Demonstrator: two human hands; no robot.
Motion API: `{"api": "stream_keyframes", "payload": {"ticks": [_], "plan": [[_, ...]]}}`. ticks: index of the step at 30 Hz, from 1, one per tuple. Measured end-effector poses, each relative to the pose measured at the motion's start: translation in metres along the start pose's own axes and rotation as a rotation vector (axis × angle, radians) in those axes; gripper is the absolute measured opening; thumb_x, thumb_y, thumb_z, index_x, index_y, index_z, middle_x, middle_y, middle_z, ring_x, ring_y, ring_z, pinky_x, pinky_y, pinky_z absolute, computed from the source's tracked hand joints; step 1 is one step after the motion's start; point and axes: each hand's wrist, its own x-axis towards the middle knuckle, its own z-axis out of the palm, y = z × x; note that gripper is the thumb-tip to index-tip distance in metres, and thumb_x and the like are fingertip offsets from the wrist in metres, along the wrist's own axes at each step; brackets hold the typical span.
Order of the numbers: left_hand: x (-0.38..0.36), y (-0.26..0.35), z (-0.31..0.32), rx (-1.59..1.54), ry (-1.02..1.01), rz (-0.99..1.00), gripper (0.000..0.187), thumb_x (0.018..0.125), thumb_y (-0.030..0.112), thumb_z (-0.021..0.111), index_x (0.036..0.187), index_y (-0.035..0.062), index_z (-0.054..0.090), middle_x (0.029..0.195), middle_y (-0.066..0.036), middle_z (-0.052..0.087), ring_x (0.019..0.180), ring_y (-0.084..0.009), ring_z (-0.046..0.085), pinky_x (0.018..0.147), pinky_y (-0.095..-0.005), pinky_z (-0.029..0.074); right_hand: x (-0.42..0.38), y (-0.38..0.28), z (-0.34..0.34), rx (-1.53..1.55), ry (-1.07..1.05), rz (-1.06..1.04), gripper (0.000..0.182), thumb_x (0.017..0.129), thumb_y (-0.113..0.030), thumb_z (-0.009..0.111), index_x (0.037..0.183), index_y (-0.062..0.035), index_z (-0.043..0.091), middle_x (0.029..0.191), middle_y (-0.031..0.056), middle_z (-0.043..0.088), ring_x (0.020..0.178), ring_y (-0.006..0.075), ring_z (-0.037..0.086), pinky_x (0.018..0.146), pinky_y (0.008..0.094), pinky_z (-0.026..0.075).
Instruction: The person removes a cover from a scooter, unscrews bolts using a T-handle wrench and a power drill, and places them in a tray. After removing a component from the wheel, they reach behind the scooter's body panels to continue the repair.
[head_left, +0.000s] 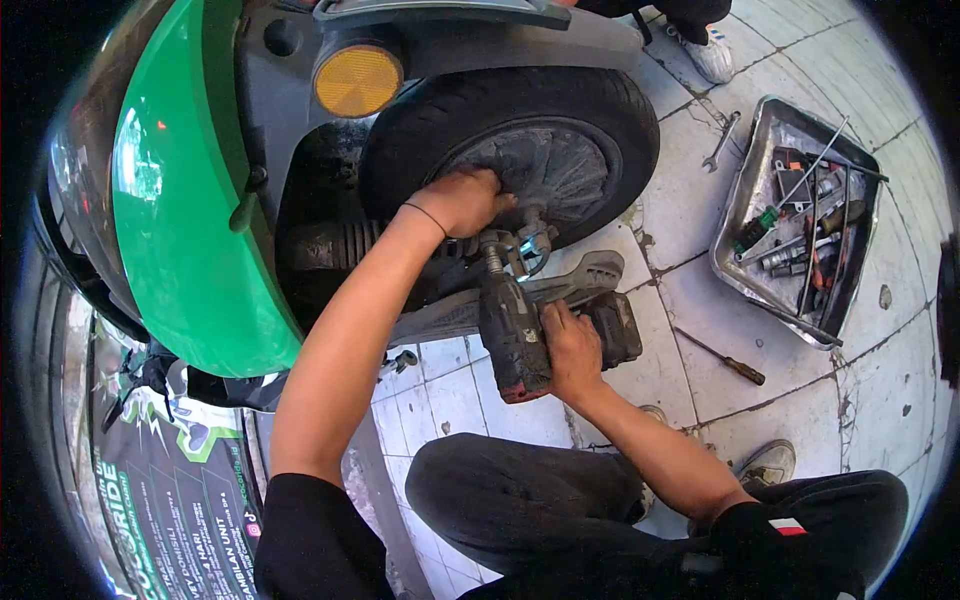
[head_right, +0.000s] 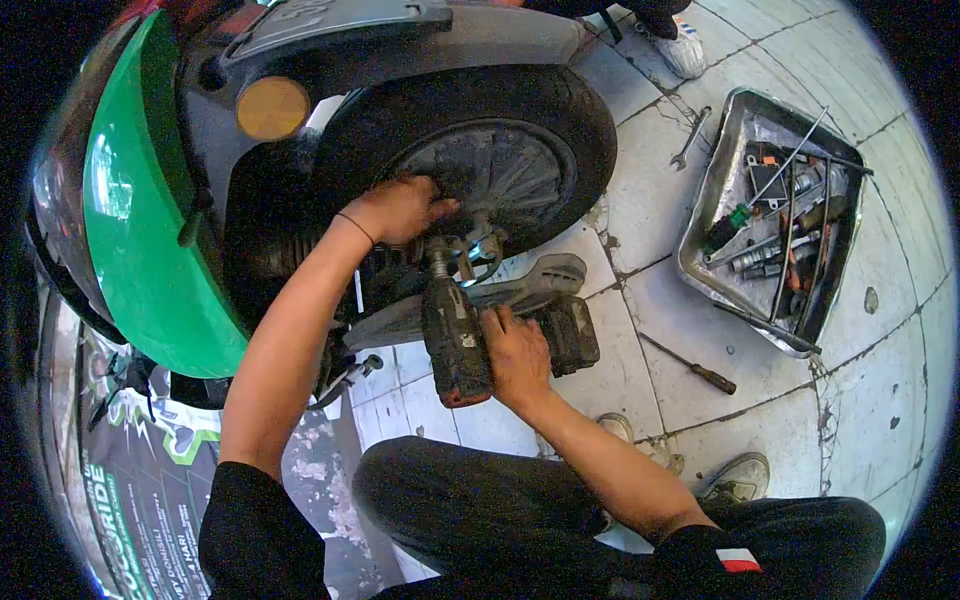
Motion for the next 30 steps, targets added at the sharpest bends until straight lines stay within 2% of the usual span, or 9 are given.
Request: {"api": "stream_keyframes", "payload": {"ticks": [8,10,11,16,18,25,26,28,30], "plan": [[0.007,-0.029,0.038,-0.077,0.248,0.09,0.052,0.099,0.046,0.045,0.1,-0.0015,0.066,0.108,-0.028,0.063,0.106,-0.0447,0.058,0.095,-0.0497,0.045,-0.011,-0.005,0.043,0.38,-0.017,0.275,0.04,0.093,-0.031,0.061,0.121,-0.0028,0.053,0.108,0.0183,0.064,0.095,0.0327,0.064,0.08,0.0416,0.051],[-0.015,-0.011,0.012,-0.076,0.162,0.123,0.049,0.099,0.043,0.044,0.106,-0.0007,0.065,0.113,-0.029,0.061,0.109,-0.0442,0.057,0.097,-0.0495,0.044,-0.008,-0.015,0.056,1.651,0.009,0.648,0.048,0.102,-0.042,0.043,0.122,0.0,0.054,0.105,0.0152,0.067,0.09,0.0264,0.066,0.081,0.0371,0.054],[-0.023,-0.003,0.002,-0.074,0.085,0.162,0.046,0.1,0.04,0.043,0.113,0.0,0.064,0.118,-0.03,0.059,0.113,-0.0438,0.056,0.099,-0.0493,0.044,-0.006,-0.023,0.051,1.778,0.039,0.522,0.058,0.104,-0.047,0.032,0.121,0.0034,0.055,0.107,0.0147,0.067,0.088,0.0235,0.067,0.082,0.0368,0.055],[-0.016,-0.006,0.01,-0.165,0.165,0.071,0.048,0.101,0.04,0.043,0.109,-0.0016,0.066,0.117,-0.031,0.059,0.112,-0.0429,0.057,0.099,-0.0475,0.045,-0.001,-0.008,0.052,1.949,-0.002,0.625,0.061,0.103,-0.05,0.035,0.123,0.0052,0.052,0.111,0.0202,0.064,0.098,0.0271,0.066,0.085,0.0385,0.056],[-0.017,-0.008,0.01,-0.135,0.12,0.051,0.049,0.101,0.041,0.042,0.111,-0.0012,0.065,0.119,-0.031,0.058,0.116,-0.0417,0.055,0.1,-0.0466,0.045,-0.004,-0.003,0.067,2.224,0.004,0.44,0.065,0.102,-0.053,0.034,0.135,0.0023,0.046,0.124,0.0183,0.06,0.108,0.0263,0.063,0.094,0.0376,0.054],[-0.01,-0.018,0.029,-0.217,0.28,0.021,0.057,0.099,0.048,0.041,0.108,-0.0017,0.065,0.116,-0.026,0.063,0.11,-0.0427,0.059,0.098,-0.0478,0.046,-0.007,0.019,0.081,0.965,0.12,0.275,0.063,0.103,-0.05,0.029,0.14,0.0002,0.042,0.131,0.017,0.055,0.113,0.0245,0.06,0.096,0.0361,0.052],[-0.003,-0.022,0.032,-0.2,0.283,0.053,0.056,0.099,0.048,0.041,0.109,-0.0017,0.065,0.116,-0.026,0.062,0.111,-0.0426,0.059,0.098,-0.0478,0.046,-0.01,0.019,0.081,0.962,0.113,0.277,0.063,0.103,-0.05,0.029,0.14,0.0002,0.042,0.131,0.017,0.055,0.113,0.0245,0.06,0.096,0.0361,0.052],[-0.002,-0.025,0.03,-0.161,0.286,0.089,0.056,0.099,0.048,0.041,0.111,-0.0017,0.064,0.117,-0.026,0.062,0.111,-0.0424,0.059,0.097,-0.0479,0.046,-0.003,-0.002,0.068,1.865,0.105,0.501,0.062,0.104,-0.049,0.027,0.14,-0.0004,0.042,0.129,0.0166,0.056,0.112,0.0238,0.061,0.095,0.0355,0.053],[-0.005,-0.021,0.024,-0.163,0.251,0.056,0.055,0.099,0.047,0.042,0.111,-0.0016,0.064,0.116,-0.026,0.063,0.11,-0.042,0.059,0.098,-0.0474,0.046,0.0,0.003,0.065,1.791,0.076,0.503,0.062,0.104,-0.049,0.027,0.139,-0.0008,0.042,0.128,0.0165,0.057,0.11,0.0236,0.061,0.094,0.0357,0.053]]}}
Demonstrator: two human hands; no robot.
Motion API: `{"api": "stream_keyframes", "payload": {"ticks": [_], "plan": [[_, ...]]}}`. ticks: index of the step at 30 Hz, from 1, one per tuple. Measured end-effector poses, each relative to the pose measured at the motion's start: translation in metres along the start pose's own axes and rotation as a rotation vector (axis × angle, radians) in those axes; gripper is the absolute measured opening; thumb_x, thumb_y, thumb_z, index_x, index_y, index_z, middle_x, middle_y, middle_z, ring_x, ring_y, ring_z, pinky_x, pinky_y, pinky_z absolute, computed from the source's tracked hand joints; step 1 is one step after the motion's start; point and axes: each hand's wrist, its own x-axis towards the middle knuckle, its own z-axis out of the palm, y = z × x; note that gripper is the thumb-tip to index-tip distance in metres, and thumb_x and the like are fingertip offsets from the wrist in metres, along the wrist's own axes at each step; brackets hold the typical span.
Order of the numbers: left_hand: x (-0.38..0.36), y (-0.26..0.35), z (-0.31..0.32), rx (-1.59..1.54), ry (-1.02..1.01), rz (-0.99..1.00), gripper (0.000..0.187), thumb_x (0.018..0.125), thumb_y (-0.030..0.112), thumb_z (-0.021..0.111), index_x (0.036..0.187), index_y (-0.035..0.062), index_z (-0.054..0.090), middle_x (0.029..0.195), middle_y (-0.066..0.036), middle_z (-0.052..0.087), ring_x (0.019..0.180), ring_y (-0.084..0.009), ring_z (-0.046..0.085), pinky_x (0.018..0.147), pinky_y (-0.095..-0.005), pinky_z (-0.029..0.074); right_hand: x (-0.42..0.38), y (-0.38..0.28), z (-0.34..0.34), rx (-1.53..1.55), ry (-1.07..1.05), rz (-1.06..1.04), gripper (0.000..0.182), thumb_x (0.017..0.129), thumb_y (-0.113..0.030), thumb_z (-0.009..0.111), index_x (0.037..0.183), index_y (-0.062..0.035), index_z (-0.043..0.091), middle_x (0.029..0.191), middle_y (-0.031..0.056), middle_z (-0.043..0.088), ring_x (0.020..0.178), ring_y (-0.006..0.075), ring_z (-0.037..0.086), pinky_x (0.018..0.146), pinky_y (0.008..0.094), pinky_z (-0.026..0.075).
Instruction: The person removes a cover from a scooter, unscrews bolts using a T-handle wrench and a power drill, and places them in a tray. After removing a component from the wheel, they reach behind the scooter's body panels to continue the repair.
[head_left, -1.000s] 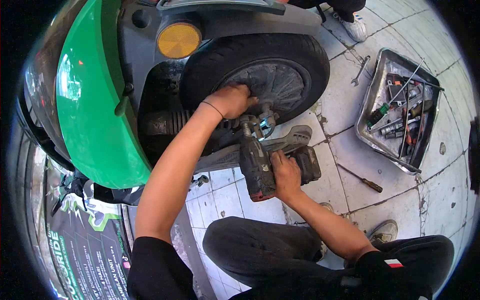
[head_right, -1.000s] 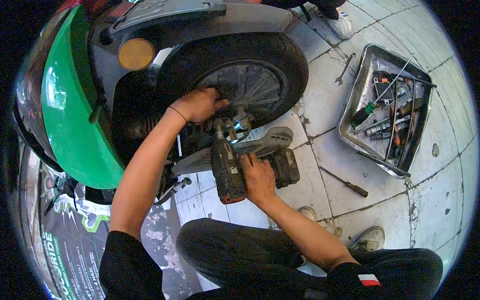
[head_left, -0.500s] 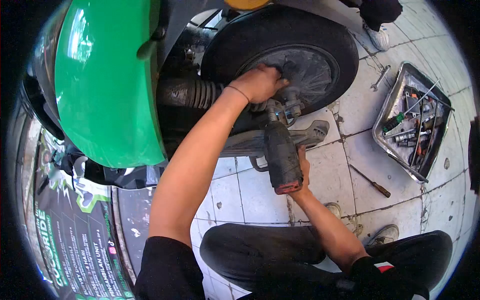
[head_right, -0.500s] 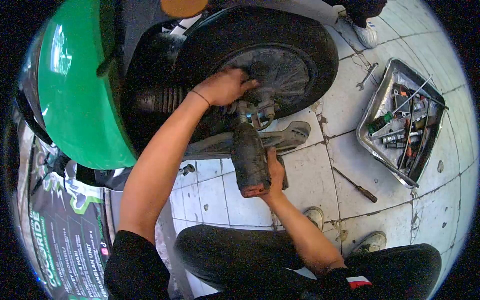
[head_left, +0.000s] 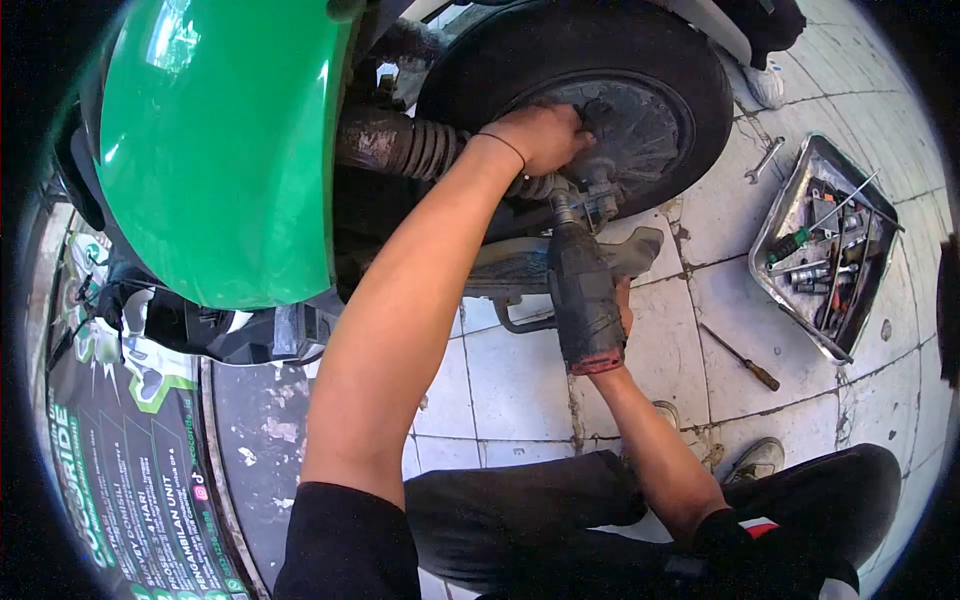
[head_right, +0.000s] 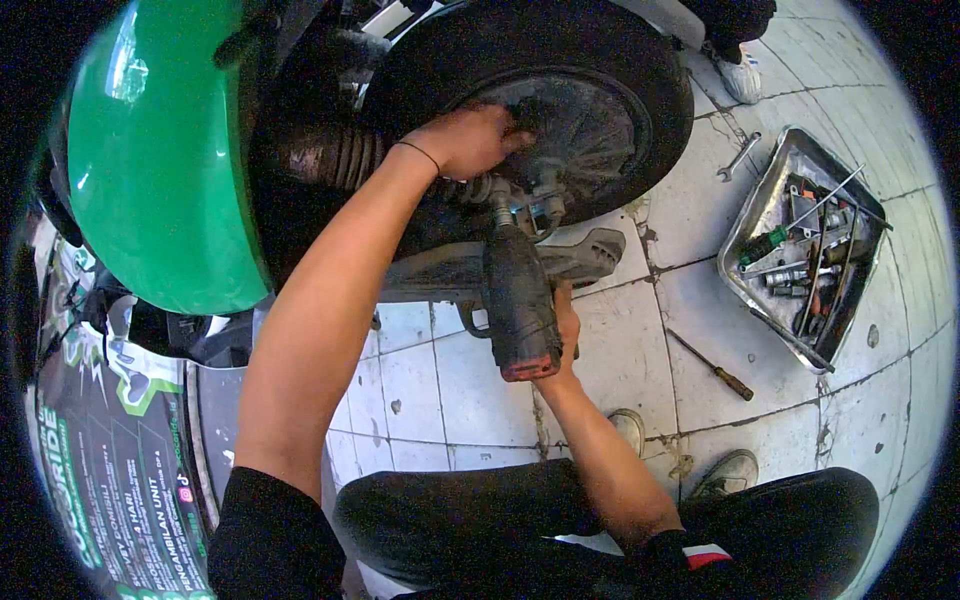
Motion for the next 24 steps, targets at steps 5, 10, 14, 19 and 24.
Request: {"api": "stream_keyframes", "payload": {"ticks": [5,10,14,19,24], "plan": [[0.0,0.001,-0.001,-0.072,-0.021,-0.003,0.054,0.099,0.046,0.043,0.108,-0.0021,0.066,0.113,-0.027,0.063,0.109,-0.0419,0.06,0.097,-0.0476,0.046,-0.006,-0.01,0.0,-0.144,-0.073,0.001,0.061,0.104,-0.049,0.027,0.137,-0.0007,0.044,0.125,0.0165,0.059,0.107,0.0245,0.063,0.092,0.0366,0.054],[0.008,-0.006,0.004,-0.039,-0.096,0.068,0.054,0.1,0.044,0.042,0.111,-0.0031,0.064,0.115,-0.028,0.062,0.109,-0.0427,0.059,0.097,-0.0479,0.045,-0.014,-0.006,-0.002,0.062,-0.016,0.097,0.062,0.103,-0.049,0.031,0.136,0.0016,0.043,0.124,0.0185,0.06,0.104,0.0269,0.065,0.091,0.0381,0.056],[0.01,-0.005,0.004,-0.058,-0.088,0.031,0.052,0.1,0.041,0.042,0.117,-0.0033,0.061,0.121,-0.028,0.059,0.114,-0.0419,0.057,0.1,-0.0463,0.043,-0.005,0.007,-0.041,-0.971,0.017,-0.184,0.063,0.104,-0.049,0.03,0.132,0.0039,0.046,0.123,0.0194,0.06,0.104,0.0265,0.065,0.089,0.0365,0.056],[0.005,0.003,-0.006,-0.053,-0.147,-0.015,0.052,0.1,0.04,0.043,0.124,-0.0036,0.057,0.126,-0.026,0.058,0.119,-0.04,0.055,0.103,-0.045,0.042,-0.028,-0.036,0.007,-0.806,-0.097,-0.158,0.046,0.106,-0.037,0.033,0.127,0.0016,0.048,0.103,0.0138,0.067,0.09,0.0228,0.067,0.084,0.0325,0.056],[0.005,-0.001,0.004,-0.041,-0.03,-0.026,0.054,0.099,0.046,0.044,0.118,-0.0014,0.062,0.119,-0.029,0.06,0.111,-0.0442,0.058,0.099,-0.0472,0.044,-0.023,-0.025,-0.024,-1.169,-0.006,-0.453,0.03,0.1,-0.027,0.049,0.116,-0.0026,0.057,0.097,0.0185,0.068,0.085,0.0301,0.068,0.075,0.0389,0.053]]}}
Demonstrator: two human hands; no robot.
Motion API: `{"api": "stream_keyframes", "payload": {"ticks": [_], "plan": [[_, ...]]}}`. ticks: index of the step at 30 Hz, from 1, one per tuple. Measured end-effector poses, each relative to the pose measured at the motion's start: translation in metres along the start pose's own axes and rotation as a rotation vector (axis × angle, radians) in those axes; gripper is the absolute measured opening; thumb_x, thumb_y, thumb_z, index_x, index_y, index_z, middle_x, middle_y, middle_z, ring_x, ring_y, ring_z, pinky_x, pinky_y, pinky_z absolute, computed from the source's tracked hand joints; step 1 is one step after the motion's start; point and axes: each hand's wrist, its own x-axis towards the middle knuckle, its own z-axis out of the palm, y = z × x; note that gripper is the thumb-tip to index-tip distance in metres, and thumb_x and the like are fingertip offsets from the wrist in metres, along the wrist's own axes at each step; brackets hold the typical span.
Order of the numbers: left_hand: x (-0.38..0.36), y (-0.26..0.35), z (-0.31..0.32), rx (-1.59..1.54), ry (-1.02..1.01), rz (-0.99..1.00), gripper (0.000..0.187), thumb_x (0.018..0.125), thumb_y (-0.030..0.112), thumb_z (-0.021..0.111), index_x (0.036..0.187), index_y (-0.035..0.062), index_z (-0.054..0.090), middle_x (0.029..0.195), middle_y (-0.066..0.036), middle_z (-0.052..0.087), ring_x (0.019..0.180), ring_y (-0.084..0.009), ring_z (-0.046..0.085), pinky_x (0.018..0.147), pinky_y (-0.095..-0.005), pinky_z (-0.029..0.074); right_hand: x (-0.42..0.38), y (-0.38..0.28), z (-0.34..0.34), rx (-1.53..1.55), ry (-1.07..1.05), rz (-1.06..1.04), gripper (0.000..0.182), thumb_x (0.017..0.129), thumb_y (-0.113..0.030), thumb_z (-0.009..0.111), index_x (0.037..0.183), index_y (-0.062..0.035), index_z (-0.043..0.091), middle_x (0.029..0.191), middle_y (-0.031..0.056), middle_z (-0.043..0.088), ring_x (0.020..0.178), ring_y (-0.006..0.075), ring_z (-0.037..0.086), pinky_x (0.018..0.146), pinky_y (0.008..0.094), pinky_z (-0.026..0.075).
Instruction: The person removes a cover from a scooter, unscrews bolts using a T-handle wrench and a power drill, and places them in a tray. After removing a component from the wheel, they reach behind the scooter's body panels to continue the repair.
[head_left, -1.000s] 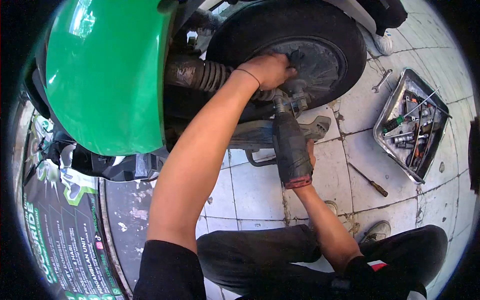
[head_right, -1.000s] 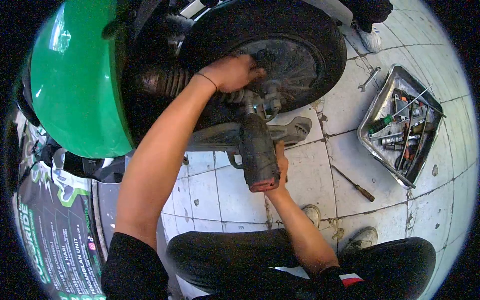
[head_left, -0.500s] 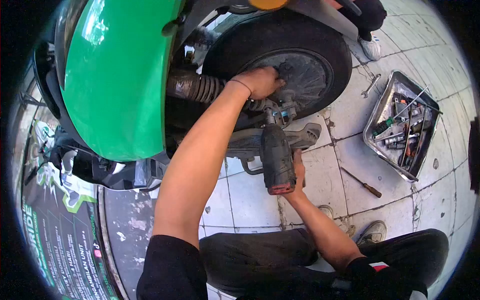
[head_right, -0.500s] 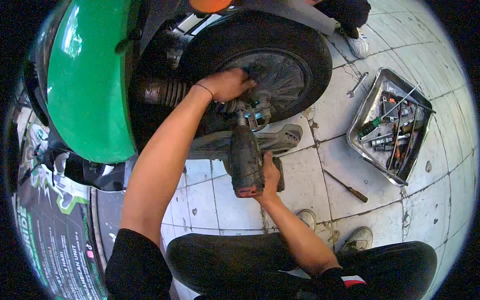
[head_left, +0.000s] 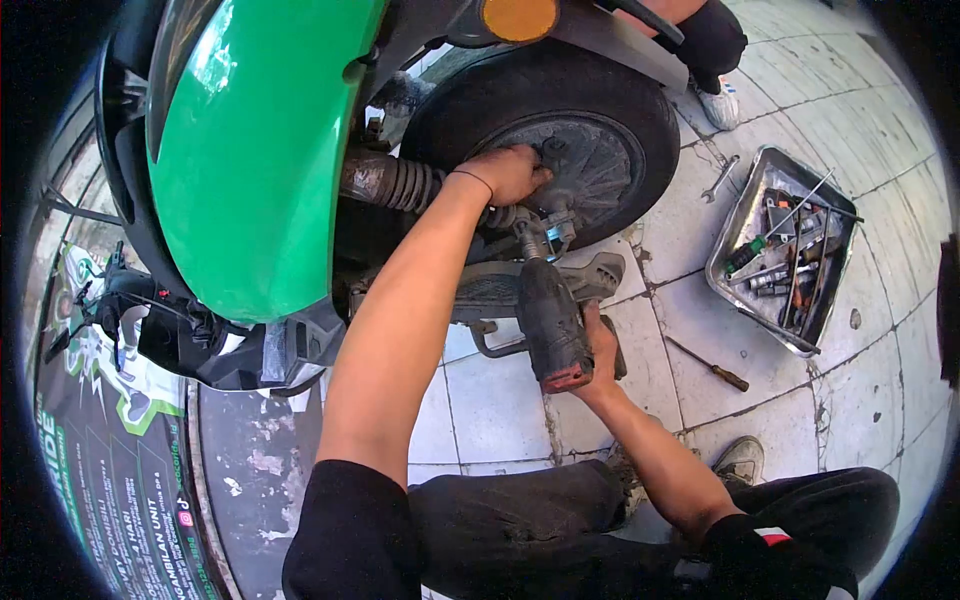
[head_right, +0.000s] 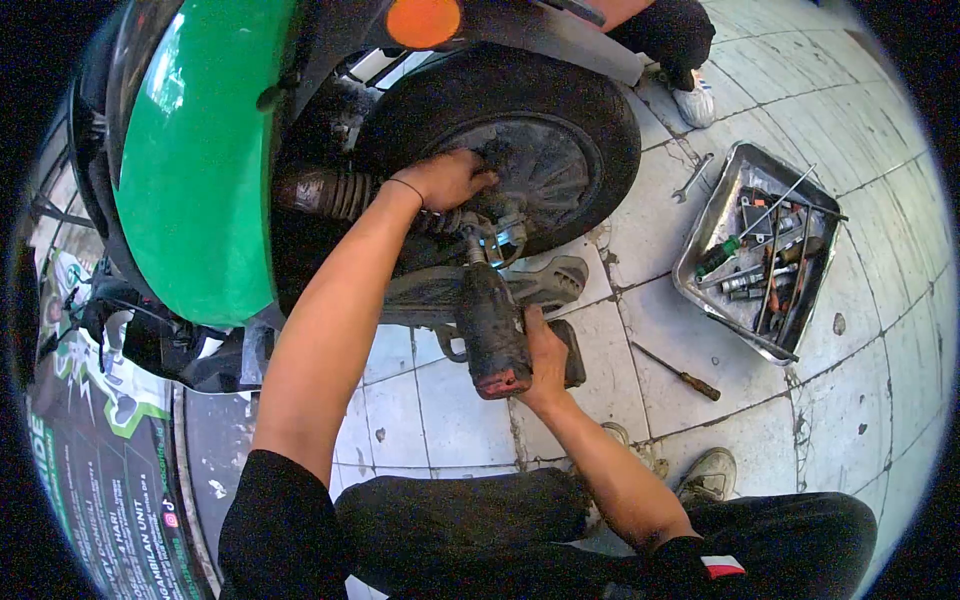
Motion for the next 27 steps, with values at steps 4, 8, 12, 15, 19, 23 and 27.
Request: {"api": "stream_keyframes", "payload": {"ticks": [4,8,12,15,19,23,27], "plan": [[0.003,-0.001,0.001,-0.033,-0.017,0.035,0.055,0.098,0.046,0.044,0.119,-0.0021,0.061,0.124,-0.028,0.058,0.115,-0.0434,0.056,0.1,-0.0474,0.043,-0.005,-0.042,-0.044,-0.407,-0.115,-0.033,0.038,0.089,-0.03,0.065,0.115,-0.0041,0.053,0.099,0.0149,0.067,0.086,0.0367,0.066,0.076,0.0414,0.052],[0.002,-0.001,0.001,-0.028,0.001,0.043,0.058,0.099,0.047,0.043,0.119,-0.0038,0.06,0.128,-0.028,0.055,0.119,-0.0416,0.054,0.102,-0.0466,0.042,-0.018,-0.044,-0.084,-0.758,-0.346,-0.232,0.053,0.075,-0.026,0.072,0.117,-0.0056,0.047,0.096,0.0137,0.063,0.09,0.0365,0.064,0.075,0.0462,0.049],[0.003,0.0,-0.001,0.009,-0.025,0.047,0.06,0.098,0.049,0.041,0.118,-0.004,0.061,0.128,-0.027,0.055,0.12,-0.0408,0.053,0.103,-0.0453,0.042,-0.03,-0.006,-0.107,-1.279,-0.651,-0.218,0.053,0.076,-0.014,0.067,0.125,-0.0083,0.048,0.103,0.0144,0.063,0.089,0.0317,0.065,0.078,0.0419,0.05],[-0.001,0.005,-0.002,0.01,0.02,0.036,0.057,0.097,0.047,0.045,0.116,-0.004,0.062,0.128,-0.026,0.056,0.118,-0.0399,0.055,0.102,-0.0452,0.043,-0.05,0.053,-0.134,-1.333,-0.709,-0.262,0.045,0.078,-0.015,0.062,0.122,-0.0152,0.055,0.101,0.0178,0.061,0.089,0.0348,0.065,0.078,0.0488,0.046],[-0.004,0.007,-0.009,0.106,-0.076,0.099,0.049,0.09,0.038,0.061,0.116,-0.0036,0.063,0.122,-0.024,0.061,0.112,-0.0369,0.06,0.098,-0.0435,0.047,-0.019,0.024,-0.113,-1.453,-1.02,-0.048,0.044,0.071,-0.018,0.068,0.115,-0.0119,0.063,0.107,0.017,0.063,0.1,0.0336,0.064,0.09,0.0501,0.046],[0.002,0.016,-0.008,0.19,-0.134,-0.013,0.047,0.085,0.031,0.067,0.117,-0.0031,0.063,0.121,-0.023,0.063,0.111,-0.0358,0.061,0.096,-0.0426,0.048,0.059,-0.087,-0.026,-0.962,-0.21,-0.303,0.049,0.083,-0.029,0.065,0.117,0.0024,0.051,0.112,0.0235,0.059,0.099,0.0395,0.061,0.084,0.0505,0.049],[0.008,0.008,0.003,0.163,-0.144,0.021,0.042,0.079,0.018,0.069,0.114,-0.0029,0.064,0.121,-0.024,0.062,0.11,-0.0351,0.062,0.093,-0.0428,0.05,0.105,-0.093,0.027,-0.945,-0.069,-0.198,0.04,0.088,-0.036,0.06,0.094,0.0028,0.06,0.089,0.0237,0.064,0.081,0.0391,0.065,0.07,0.0483,0.053]]}}
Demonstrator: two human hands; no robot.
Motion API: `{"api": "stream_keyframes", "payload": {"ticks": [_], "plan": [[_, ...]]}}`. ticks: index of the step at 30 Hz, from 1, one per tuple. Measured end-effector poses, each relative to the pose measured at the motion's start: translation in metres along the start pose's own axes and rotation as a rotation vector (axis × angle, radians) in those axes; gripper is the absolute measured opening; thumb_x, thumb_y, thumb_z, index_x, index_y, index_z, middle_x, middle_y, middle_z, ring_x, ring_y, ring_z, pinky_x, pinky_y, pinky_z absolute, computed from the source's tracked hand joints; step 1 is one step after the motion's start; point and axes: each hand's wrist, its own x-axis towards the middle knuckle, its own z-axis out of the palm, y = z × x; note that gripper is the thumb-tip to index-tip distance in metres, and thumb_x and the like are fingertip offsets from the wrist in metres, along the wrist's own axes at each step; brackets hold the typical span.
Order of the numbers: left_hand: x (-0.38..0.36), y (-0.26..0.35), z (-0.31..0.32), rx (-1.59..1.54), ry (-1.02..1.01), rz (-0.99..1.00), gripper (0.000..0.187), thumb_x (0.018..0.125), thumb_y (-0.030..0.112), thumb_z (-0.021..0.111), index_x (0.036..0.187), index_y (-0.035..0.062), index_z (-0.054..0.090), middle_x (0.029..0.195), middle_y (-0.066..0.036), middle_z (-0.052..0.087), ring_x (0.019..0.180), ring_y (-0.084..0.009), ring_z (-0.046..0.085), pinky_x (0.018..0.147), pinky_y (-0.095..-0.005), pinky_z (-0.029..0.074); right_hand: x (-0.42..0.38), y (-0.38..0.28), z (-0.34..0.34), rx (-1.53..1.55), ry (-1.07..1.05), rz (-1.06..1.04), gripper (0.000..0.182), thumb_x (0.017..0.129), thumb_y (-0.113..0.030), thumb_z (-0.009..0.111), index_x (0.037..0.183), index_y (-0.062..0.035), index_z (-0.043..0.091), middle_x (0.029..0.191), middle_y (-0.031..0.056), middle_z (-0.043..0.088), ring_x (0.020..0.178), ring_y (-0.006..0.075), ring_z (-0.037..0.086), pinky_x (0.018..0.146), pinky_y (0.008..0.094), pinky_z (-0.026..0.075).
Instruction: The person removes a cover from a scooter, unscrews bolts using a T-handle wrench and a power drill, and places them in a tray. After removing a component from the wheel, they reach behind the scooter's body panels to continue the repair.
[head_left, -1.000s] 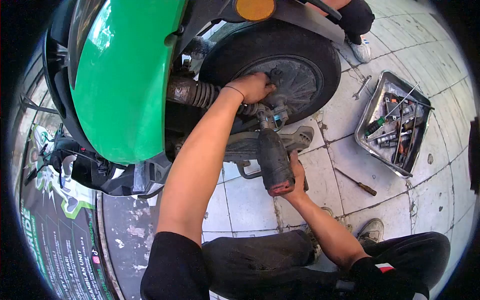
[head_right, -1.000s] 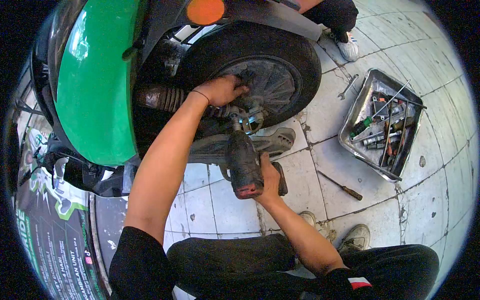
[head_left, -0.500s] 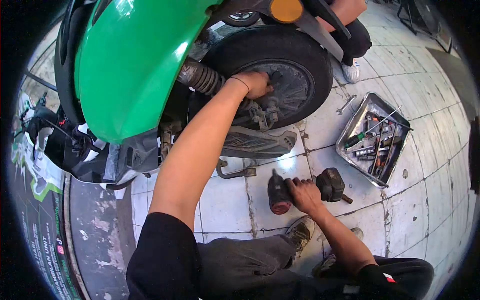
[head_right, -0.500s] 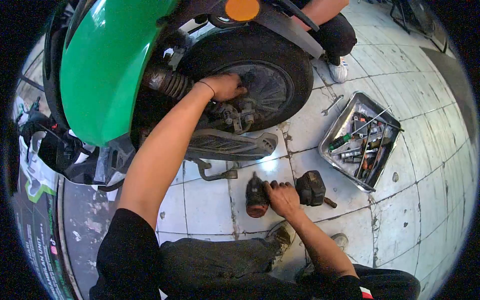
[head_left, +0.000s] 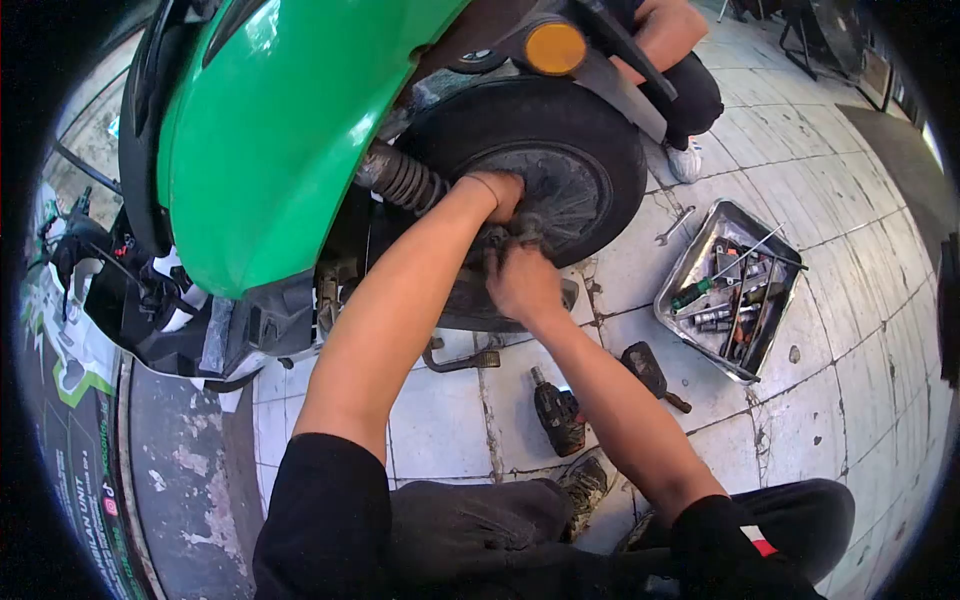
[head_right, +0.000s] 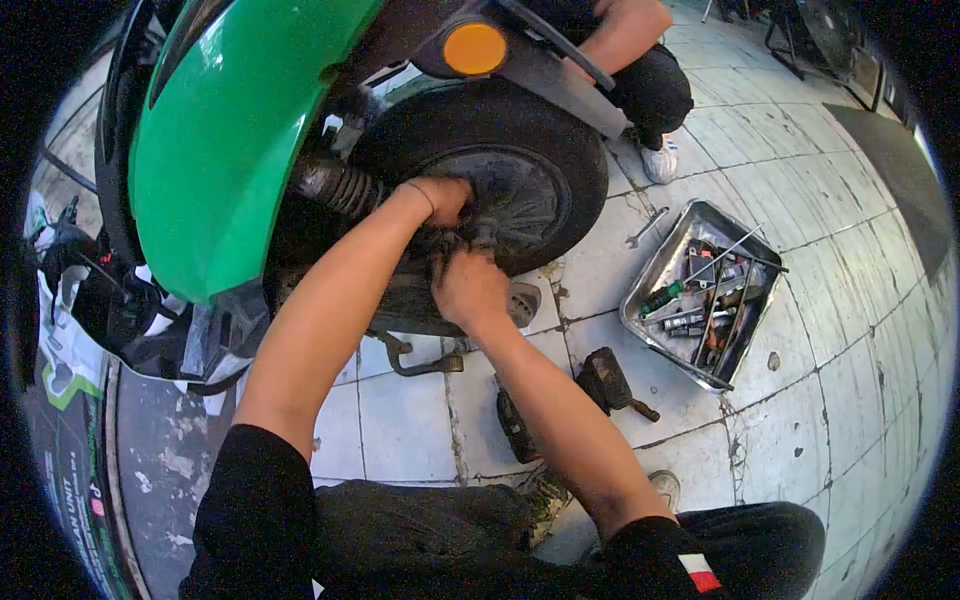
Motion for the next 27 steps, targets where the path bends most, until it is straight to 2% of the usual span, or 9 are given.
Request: {"api": "stream_keyframes", "payload": {"ticks": [3,5,7,9,13,17,19,23,27], "plan": [[0.0,0.004,-0.001,0.09,-0.041,0.029,0.044,0.08,0.014,0.066,0.12,-0.0011,0.06,0.125,-0.026,0.059,0.114,-0.0366,0.059,0.096,-0.0432,0.048,-0.027,-0.009,0.013,-0.011,-0.075,-0.057,0.035,0.086,-0.036,0.062,0.079,-0.001,0.064,0.077,0.0196,0.065,0.075,0.0384,0.065,0.066,0.0474,0.054],[-0.004,0.0,0.008,-0.005,0.066,0.007,0.052,0.082,0.013,0.065,0.13,0.0017,0.052,0.131,-0.025,0.054,0.121,-0.0382,0.054,0.1,-0.0441,0.045,-0.082,-0.01,0.014,0.12,0.007,-0.352,0.033,0.085,-0.035,0.063,0.081,-0.0026,0.065,0.079,0.0203,0.066,0.074,0.0389,0.065,0.066,0.0482,0.053],[-0.016,0.001,0.01,-0.061,0.001,-0.036,0.054,0.085,0.014,0.064,0.136,0.0044,0.047,0.135,-0.025,0.05,0.125,-0.0399,0.049,0.103,-0.0454,0.043,-0.106,0.029,0.033,0.226,0.018,-0.15,0.027,0.085,-0.026,0.064,0.074,-0.0011,0.061,0.075,0.0196,0.065,0.072,0.0375,0.066,0.066,0.0468,0.051],[-0.03,0.001,0.013,-0.153,0.137,-0.016,0.049,0.088,0.015,0.063,0.133,0.0045,0.05,0.132,-0.027,0.051,0.124,-0.0405,0.05,0.102,-0.046,0.044,-0.104,0.079,0.024,0.082,-0.159,0.259,0.033,0.086,-0.036,0.062,0.088,-0.0029,0.065,0.088,0.02,0.066,0.084,0.0374,0.066,0.072,0.05,0.052],[-0.026,-0.002,0.023,-0.121,0.288,0.072,0.037,0.086,0.01,0.06,0.121,0.0025,0.056,0.125,-0.031,0.053,0.114,-0.0415,0.057,0.097,-0.0456,0.047,-0.09,0.17,0.013,-0.486,-0.264,0.167,0.042,0.09,-0.041,0.057,0.091,0.0002,0.065,0.089,0.02,0.067,0.086,0.04,0.065,0.077,0.0494,0.051],[-0.031,0.002,0.024,-0.168,0.395,0.045,0.034,0.086,0.011,0.061,0.119,0.0014,0.058,0.12,-0.031,0.056,0.113,-0.0413,0.057,0.095,-0.0455,0.048,-0.067,0.184,-0.006,-0.313,-0.194,0.359,0.045,0.09,-0.044,0.057,0.096,0.0,0.067,0.091,0.021,0.067,0.087,0.0389,0.066,0.078,0.0462,0.052],[-0.05,0.017,0.021,-0.351,0.504,0.042,0.042,0.089,0.022,0.063,0.127,0.0042,0.055,0.121,-0.029,0.056,0.112,-0.044,0.057,0.096,-0.0471,0.047,-0.048,0.162,-0.021,0.209,-0.084,0.414,0.053,0.092,-0.051,0.054,0.101,-0.0005,0.067,0.091,0.0181,0.067,0.087,0.0358,0.066,0.077,0.0439,0.053],[-0.05,0.073,0.034,-0.633,0.55,0.209,0.037,0.087,0.029,0.066,0.113,0.0037,0.064,0.109,-0.024,0.063,0.11,-0.0418,0.058,0.095,-0.0461,0.047,-0.029,0.112,-0.043,1.548,-0.387,0.785,0.061,0.098,-0.059,0.038,0.126,-0.0061,0.053,0.113,0.0133,0.064,0.1,0.033,0.064,0.087,0.0463,0.051],[-0.011,0.136,0.121,-0.653,0.419,0.314,0.036,0.085,0.02,0.065,0.112,-0.0022,0.061,0.111,-0.025,0.061,0.107,-0.0416,0.059,0.093,-0.0468,0.049,-0.043,0.137,-0.001,1.787,-0.191,0.803,0.054,0.101,-0.051,0.033,0.123,-0.0058,0.053,0.124,0.0158,0.059,0.113,0.0325,0.058,0.098,0.0472,0.045]]}}
